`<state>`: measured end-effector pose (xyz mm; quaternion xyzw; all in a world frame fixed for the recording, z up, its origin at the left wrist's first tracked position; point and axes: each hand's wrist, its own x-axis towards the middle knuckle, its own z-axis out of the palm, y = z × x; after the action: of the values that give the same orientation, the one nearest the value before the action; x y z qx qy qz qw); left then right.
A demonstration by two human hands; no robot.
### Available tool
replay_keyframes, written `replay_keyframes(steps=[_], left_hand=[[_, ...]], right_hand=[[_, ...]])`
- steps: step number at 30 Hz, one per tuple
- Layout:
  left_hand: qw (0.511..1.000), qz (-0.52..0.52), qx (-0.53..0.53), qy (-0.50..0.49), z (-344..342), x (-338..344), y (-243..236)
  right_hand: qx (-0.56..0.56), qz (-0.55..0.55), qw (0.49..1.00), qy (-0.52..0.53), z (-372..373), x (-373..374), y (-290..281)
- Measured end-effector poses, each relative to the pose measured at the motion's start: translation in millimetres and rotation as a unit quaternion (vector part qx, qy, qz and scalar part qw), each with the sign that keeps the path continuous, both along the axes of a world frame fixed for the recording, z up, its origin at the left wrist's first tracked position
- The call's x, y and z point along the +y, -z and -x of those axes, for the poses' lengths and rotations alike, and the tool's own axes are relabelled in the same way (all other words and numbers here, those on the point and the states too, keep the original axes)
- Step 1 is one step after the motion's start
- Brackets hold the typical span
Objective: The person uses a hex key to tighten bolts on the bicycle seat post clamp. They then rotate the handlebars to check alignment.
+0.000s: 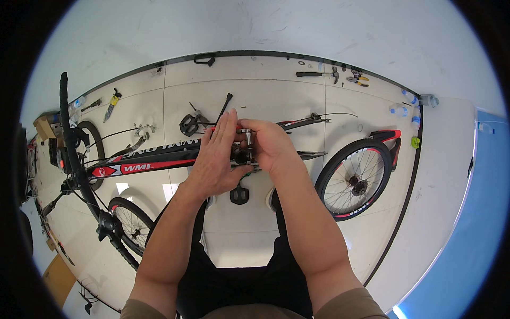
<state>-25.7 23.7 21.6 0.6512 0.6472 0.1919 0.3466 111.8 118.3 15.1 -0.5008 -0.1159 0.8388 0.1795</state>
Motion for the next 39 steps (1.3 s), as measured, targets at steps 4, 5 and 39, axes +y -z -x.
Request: replay_keyframes(steps=[4,5,39], left_hand=[[0.999,-0.038,0.006,-0.013,1,1,-2],[0.999,-0.042,0.005,-0.015,1,1,-2],[0.976,-0.192,-0.012,-0.103,-11,-12,15]], right_hand=[[-0.04,-0.041,0.998,-0.021,5,0,3],[-0.06,-0.06,0.996,-0.033,10,-1,2],[-0.293,-0.326,0.89,-0.126,-42,15,10]])
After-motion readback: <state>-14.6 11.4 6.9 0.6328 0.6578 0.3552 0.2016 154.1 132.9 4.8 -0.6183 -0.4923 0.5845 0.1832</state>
